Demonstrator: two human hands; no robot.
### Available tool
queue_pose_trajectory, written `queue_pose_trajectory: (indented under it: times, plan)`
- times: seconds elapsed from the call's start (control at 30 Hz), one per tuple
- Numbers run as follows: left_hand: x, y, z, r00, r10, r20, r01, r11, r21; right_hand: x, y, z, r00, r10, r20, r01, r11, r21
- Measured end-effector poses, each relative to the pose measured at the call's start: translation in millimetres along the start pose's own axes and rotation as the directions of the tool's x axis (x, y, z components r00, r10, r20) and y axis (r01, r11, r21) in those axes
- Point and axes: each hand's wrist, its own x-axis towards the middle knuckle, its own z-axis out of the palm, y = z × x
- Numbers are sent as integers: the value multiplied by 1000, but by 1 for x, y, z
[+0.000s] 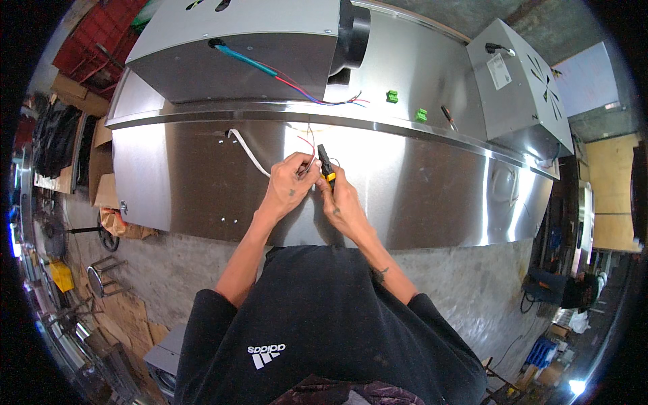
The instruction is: The person strips insulation from several colored wires using yellow-handled wire strippers and then inserts the exposed ends into green terminal blocks mounted on a stainless steel workbench. The person handles the wires and tools directly without visible secondary actions.
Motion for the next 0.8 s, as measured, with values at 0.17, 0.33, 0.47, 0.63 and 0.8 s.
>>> queue_pose_trajectory:
  times: [0.17, 0.33, 0.47, 0.63, 0.8]
  plan:
    - [5, -1, -9, 975, -82, 208, 96, 994, -58, -1, 1, 0, 991, -119, -55, 118, 993, -13]
    - [12, 3, -13, 929, -187, 319, 226, 970, -89, -4, -2, -3, 980, -193, -45, 190, 979, -69]
    - [12, -9, -6, 920, -226, 320, 256, 965, -57, -3, -3, -7, 988, -153, -1, 153, 985, -81]
    - [15, -7, -10, 900, -264, 348, 249, 964, 88, -1, -5, -10, 990, -140, 23, 142, 987, -81]
    - [11, 4, -11, 954, -211, 212, 206, 978, 43, 1, -6, -8, 993, -117, 9, 117, 992, -55]
